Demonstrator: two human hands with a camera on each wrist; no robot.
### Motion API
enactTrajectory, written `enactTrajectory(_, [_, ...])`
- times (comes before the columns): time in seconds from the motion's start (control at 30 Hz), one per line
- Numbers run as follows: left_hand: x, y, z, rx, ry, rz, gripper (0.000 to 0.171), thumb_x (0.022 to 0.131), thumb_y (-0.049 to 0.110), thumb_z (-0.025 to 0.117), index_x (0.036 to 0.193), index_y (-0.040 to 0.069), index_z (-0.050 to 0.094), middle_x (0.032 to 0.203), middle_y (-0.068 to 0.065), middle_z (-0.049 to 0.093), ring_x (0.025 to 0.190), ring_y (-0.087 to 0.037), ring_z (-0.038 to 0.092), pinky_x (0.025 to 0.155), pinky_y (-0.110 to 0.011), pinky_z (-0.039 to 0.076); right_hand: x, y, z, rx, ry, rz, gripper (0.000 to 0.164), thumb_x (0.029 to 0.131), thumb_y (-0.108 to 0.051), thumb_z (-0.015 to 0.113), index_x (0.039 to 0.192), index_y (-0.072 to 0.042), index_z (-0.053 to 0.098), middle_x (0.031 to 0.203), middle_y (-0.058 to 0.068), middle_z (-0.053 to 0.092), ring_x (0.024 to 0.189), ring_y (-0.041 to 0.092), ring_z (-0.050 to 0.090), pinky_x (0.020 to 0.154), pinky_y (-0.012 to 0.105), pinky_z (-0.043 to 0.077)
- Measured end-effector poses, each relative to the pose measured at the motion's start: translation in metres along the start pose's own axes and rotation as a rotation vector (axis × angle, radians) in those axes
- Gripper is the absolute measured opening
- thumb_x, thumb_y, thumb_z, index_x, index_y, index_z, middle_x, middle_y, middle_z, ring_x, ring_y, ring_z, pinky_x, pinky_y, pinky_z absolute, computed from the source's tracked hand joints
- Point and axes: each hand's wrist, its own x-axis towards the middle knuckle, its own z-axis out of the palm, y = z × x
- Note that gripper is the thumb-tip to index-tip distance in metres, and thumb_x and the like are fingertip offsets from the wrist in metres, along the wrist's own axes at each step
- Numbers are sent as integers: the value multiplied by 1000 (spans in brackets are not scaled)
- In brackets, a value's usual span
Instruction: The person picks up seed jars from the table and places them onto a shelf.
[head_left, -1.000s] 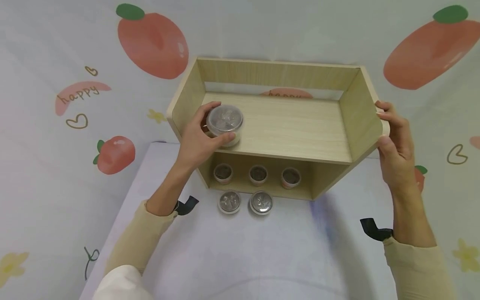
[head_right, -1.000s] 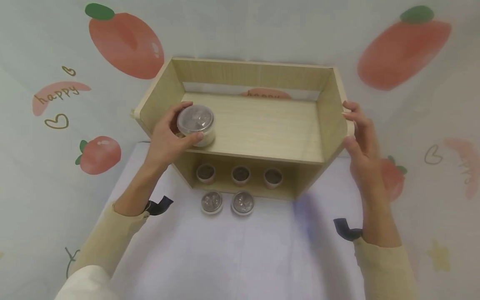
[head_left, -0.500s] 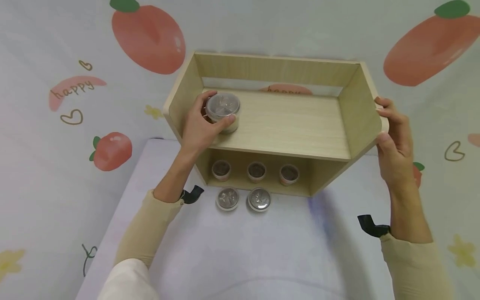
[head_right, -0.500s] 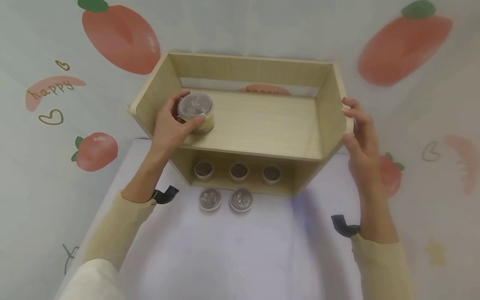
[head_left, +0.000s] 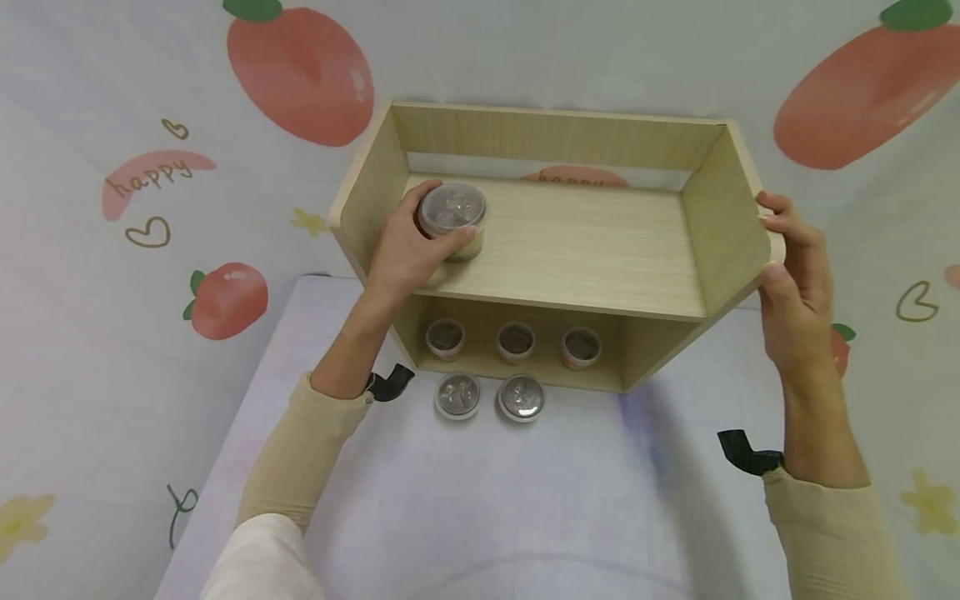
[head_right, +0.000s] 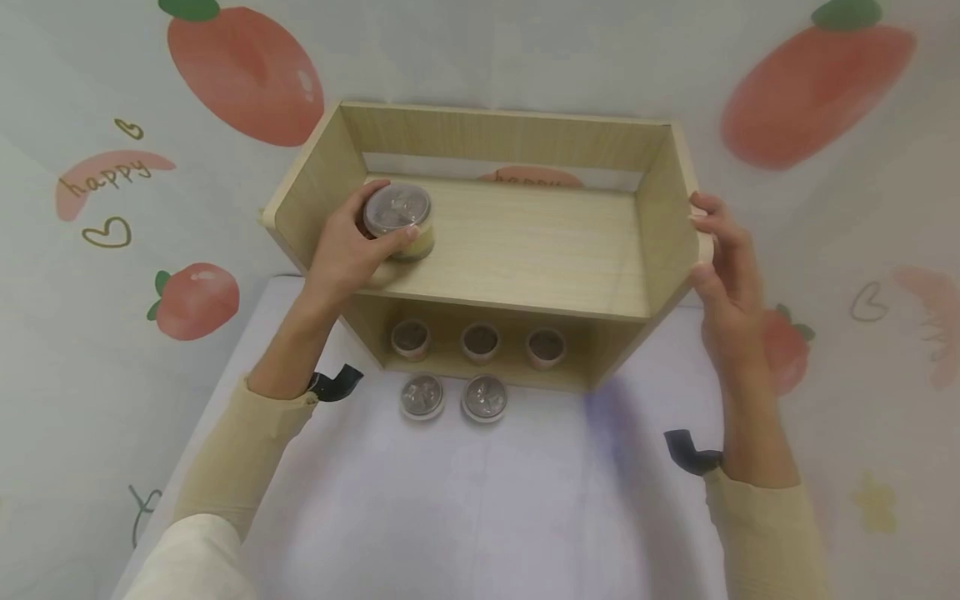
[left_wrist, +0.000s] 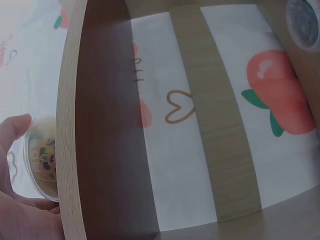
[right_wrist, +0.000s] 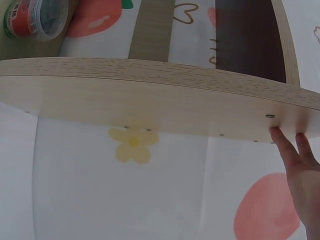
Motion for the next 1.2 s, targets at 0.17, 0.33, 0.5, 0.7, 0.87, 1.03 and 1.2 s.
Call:
enactTrajectory(0.17, [0, 5, -3, -3, -34, -36, 80, 82, 22, 81, 150, 8, 40, 136, -13, 56, 119, -22, 55, 101, -34, 42, 0, 0, 2, 10, 4, -4, 33, 92, -2, 59, 121, 11, 51, 144, 21, 39, 135, 37, 27, 89, 31, 42])
enactTrajectory(0.33, [1, 8, -5, -40, -85, -51, 91, 82, 21, 81, 156, 8, 30, 149, -12, 44, 132, -19, 45, 110, -28, 33, 0, 0, 2, 21, 16, -11, 34, 91, -3, 61, 120, 11, 52, 143, 21, 39, 135, 37, 27, 87, 31, 43])
enactTrajectory(0.5, [-5, 8, -9, -114, -92, -5, 94, 83, 18, 80, 158, 14, 23, 160, -9, 29, 145, -12, 28, 115, -22, 24, 1, 0, 3, 13, 24, -10, 32, 90, -2, 58, 119, 11, 52, 142, 21, 39, 135, 37, 27, 88, 32, 42])
enactTrajectory(0.7, [-17, 8, -15, 10, -54, 148, 89, 80, 17, 84, 154, 14, 34, 155, -3, 38, 141, -17, 37, 113, -29, 30, 1, 1, 4, 19, 28, -11, 32, 89, -2, 58, 118, 11, 52, 142, 21, 39, 135, 37, 28, 89, 33, 41])
enactTrajectory(0.87, [-30, 10, -19, 113, 2, 277, 85, 78, 20, 86, 151, 16, 42, 151, 4, 44, 140, -8, 38, 113, -29, 30, 2, 3, 4, 44, 48, -21, 32, 88, -1, 60, 116, 12, 52, 141, 22, 40, 134, 36, 30, 89, 33, 41])
enactTrajectory(1.03, [-41, 10, -23, 172, 72, 364, 80, 77, 18, 86, 146, 13, 47, 150, 2, 47, 138, -2, 37, 113, -27, 29, 3, 3, 6, 51, 52, -19, 33, 87, -2, 61, 116, 11, 52, 140, 21, 40, 134, 36, 30, 90, 33, 40])
enactTrajectory(1.2, [-55, 14, -30, 105, 71, 472, 70, 77, 2, 84, 139, 0, 52, 147, -10, 50, 138, -14, 42, 108, -42, 40, 3, 4, 7, 59, 53, -22, 32, 87, -1, 60, 116, 12, 52, 141, 22, 40, 134, 37, 30, 91, 32, 40])
